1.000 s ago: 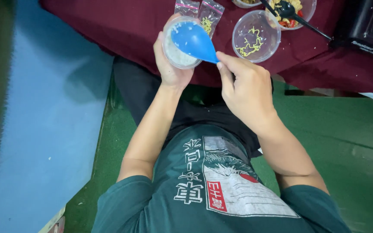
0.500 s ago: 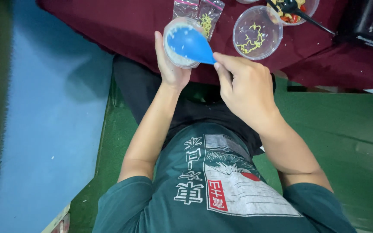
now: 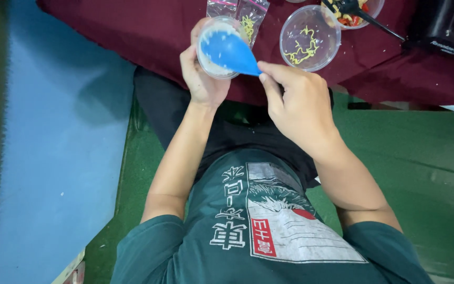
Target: Preparing food by scooping rice into bowls and packing various ingredients and components into boxes.
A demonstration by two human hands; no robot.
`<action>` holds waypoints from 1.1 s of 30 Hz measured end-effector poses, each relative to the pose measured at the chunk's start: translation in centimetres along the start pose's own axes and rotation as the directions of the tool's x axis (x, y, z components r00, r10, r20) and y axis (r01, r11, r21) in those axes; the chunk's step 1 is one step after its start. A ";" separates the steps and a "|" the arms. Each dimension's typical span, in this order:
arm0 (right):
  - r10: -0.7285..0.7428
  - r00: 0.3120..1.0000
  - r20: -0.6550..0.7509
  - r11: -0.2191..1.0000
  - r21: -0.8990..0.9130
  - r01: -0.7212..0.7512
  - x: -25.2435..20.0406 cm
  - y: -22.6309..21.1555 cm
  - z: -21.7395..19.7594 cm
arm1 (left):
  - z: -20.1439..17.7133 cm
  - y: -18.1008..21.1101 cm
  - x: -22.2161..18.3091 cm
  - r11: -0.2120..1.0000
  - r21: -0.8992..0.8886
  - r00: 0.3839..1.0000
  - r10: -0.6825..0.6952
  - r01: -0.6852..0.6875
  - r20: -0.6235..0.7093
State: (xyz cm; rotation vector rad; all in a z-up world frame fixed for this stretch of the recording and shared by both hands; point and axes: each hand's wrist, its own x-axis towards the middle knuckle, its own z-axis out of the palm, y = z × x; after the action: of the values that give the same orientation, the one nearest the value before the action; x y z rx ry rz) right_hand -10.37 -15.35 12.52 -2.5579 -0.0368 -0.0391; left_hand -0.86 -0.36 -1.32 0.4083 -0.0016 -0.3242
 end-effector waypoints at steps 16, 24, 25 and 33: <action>-0.094 0.984 -0.152 0.993 -0.081 0.082 -0.3 0.8 1.6 | -0.6 -0.8 0.4 0.955 0.148 0.961 0.238 -0.258 0.139; -0.088 0.996 -0.012 0.996 0.013 0.088 -0.4 0.2 0.6 | -0.5 -0.5 0.0 0.999 0.044 0.998 0.032 -0.030 -0.054; -0.113 0.990 -0.083 0.993 0.006 0.114 -0.6 0.1 0.7 | -0.7 -0.5 -0.1 0.996 0.084 0.996 0.024 -0.017 -0.086; -0.087 0.996 -0.007 0.996 0.032 0.087 -0.8 0.0 0.6 | -1.0 -0.8 -0.1 0.986 0.124 0.993 0.116 -0.111 -0.037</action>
State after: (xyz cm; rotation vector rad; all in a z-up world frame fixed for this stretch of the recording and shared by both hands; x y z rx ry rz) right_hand -11.14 -15.08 11.99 -2.5228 -0.1453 -0.0789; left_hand -1.13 -0.63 -2.54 0.5342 -0.0019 -0.2030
